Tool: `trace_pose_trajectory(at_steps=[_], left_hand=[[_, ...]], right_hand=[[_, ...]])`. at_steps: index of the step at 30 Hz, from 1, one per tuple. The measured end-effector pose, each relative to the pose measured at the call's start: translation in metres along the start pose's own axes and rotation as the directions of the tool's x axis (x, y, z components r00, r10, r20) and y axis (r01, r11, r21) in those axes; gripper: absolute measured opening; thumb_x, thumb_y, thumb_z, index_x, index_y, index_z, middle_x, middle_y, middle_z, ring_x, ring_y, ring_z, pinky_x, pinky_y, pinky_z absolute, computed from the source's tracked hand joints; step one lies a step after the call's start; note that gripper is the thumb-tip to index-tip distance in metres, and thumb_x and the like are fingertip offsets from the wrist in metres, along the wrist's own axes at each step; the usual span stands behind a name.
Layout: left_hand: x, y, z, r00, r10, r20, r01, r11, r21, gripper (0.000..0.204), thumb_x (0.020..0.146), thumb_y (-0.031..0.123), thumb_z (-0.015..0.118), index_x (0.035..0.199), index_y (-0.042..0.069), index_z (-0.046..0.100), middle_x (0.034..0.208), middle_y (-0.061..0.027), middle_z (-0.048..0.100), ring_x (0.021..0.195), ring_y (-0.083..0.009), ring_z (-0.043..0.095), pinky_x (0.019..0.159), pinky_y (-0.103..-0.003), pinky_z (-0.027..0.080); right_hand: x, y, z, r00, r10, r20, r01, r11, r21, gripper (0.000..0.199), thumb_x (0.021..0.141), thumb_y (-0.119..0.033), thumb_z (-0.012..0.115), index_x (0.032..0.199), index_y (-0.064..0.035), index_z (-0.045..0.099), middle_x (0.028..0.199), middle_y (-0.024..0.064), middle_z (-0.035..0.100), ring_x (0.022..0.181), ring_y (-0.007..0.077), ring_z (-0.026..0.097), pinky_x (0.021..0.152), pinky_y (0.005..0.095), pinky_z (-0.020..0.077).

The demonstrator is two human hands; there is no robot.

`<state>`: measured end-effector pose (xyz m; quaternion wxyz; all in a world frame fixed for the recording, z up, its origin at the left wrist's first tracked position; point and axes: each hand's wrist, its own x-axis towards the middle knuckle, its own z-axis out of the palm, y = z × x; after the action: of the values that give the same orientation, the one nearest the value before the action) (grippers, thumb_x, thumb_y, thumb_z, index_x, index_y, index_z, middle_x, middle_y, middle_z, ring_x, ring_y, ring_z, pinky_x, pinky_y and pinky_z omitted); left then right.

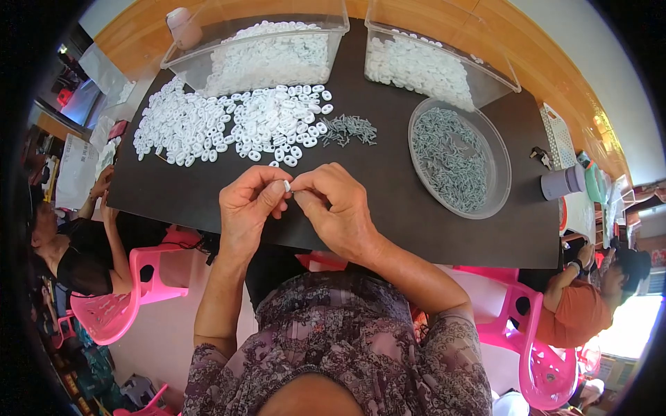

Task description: Manual assembly of small white plastic components with tiny metal rings.

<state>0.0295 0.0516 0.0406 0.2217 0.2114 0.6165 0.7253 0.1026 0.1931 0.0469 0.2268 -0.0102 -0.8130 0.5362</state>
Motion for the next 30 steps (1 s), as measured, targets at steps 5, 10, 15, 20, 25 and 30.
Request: trace_pose_trajectory(at_steps=[5, 10, 15, 20, 25, 30], left_hand=[[-0.01, -0.013, 0.014, 0.981, 0.112, -0.157, -0.114, 0.993, -0.004, 0.01, 0.09, 0.006, 0.059, 0.099, 0.001, 0.061, 0.08, 0.0016, 0.058, 0.064, -0.0032, 0.051, 0.054, -0.017, 0.041], [-0.018, -0.013, 0.017, 0.963, 0.228, -0.143, -0.222, 0.973, 0.06, 0.012, 0.09, 0.006, 0.058, 0.099, 0.0, 0.064, 0.078, 0.0, 0.057, 0.066, -0.0057, 0.053, 0.056, -0.018, 0.043], [-0.02, -0.012, 0.008, 0.988, -0.016, -0.154, -0.022, 0.97, -0.243, 0.015, 0.089, 0.006, 0.06, 0.1, -0.003, 0.065, 0.078, -0.0055, 0.062, 0.064, -0.0087, 0.056, 0.056, -0.02, 0.046], [-0.023, -0.008, 0.007, 0.987, -0.09, -0.133, 0.026, 0.907, -0.42, 0.016, 0.089, 0.006, 0.059, 0.1, -0.006, 0.062, 0.08, -0.0121, 0.065, 0.06, -0.0118, 0.06, 0.051, -0.023, 0.049], [-0.025, -0.007, 0.009, 0.989, -0.064, -0.13, 0.007, 0.917, -0.399, 0.017, 0.09, 0.005, 0.058, 0.101, -0.007, 0.061, 0.081, -0.0125, 0.065, 0.061, -0.0117, 0.061, 0.052, -0.023, 0.05], [-0.028, -0.008, 0.009, 0.99, -0.035, -0.139, -0.01, 0.95, -0.313, 0.015, 0.091, 0.006, 0.057, 0.1, -0.006, 0.06, 0.081, -0.0101, 0.064, 0.063, -0.0103, 0.06, 0.053, -0.022, 0.05]], right_hand=[[-0.003, 0.001, -0.001, 0.998, -0.055, 0.023, 0.057, 0.994, -0.096, 0.013, 0.078, 0.005, 0.063, 0.088, -0.0037, 0.064, 0.076, 0.0017, 0.054, 0.069, 0.0093, 0.05, 0.06, 0.0233, 0.04], [-0.004, 0.0, 0.003, 0.993, -0.118, 0.006, 0.118, 0.989, -0.084, 0.013, 0.076, 0.004, 0.062, 0.085, -0.0046, 0.063, 0.069, 0.0046, 0.055, 0.068, 0.0209, 0.051, 0.06, 0.0324, 0.0418], [-0.005, -0.006, 0.0, 0.997, 0.021, 0.074, -0.021, 1.0, -0.005, 0.012, 0.079, 0.003, 0.063, 0.089, -0.0036, 0.064, 0.078, 0.003, 0.058, 0.07, 0.0123, 0.052, 0.062, 0.0259, 0.0425], [-0.002, -0.007, -0.007, 0.982, 0.167, 0.086, -0.175, 0.979, 0.103, 0.014, 0.081, 0.002, 0.063, 0.094, -0.0015, 0.063, 0.083, 0.0006, 0.061, 0.075, 0.0055, 0.053, 0.067, 0.0215, 0.0437], [-0.001, -0.01, -0.007, 0.978, 0.174, 0.115, -0.184, 0.979, 0.092, 0.017, 0.08, 0.0, 0.065, 0.097, -0.0014, 0.063, 0.085, 0.001, 0.061, 0.076, 0.0056, 0.054, 0.067, 0.0218, 0.0443], [0.001, -0.01, -0.007, 0.977, 0.152, 0.15, -0.16, 0.986, 0.04, 0.018, 0.079, 0.0, 0.065, 0.097, -0.0006, 0.062, 0.085, 0.0017, 0.062, 0.077, 0.006, 0.055, 0.068, 0.0223, 0.0449]])
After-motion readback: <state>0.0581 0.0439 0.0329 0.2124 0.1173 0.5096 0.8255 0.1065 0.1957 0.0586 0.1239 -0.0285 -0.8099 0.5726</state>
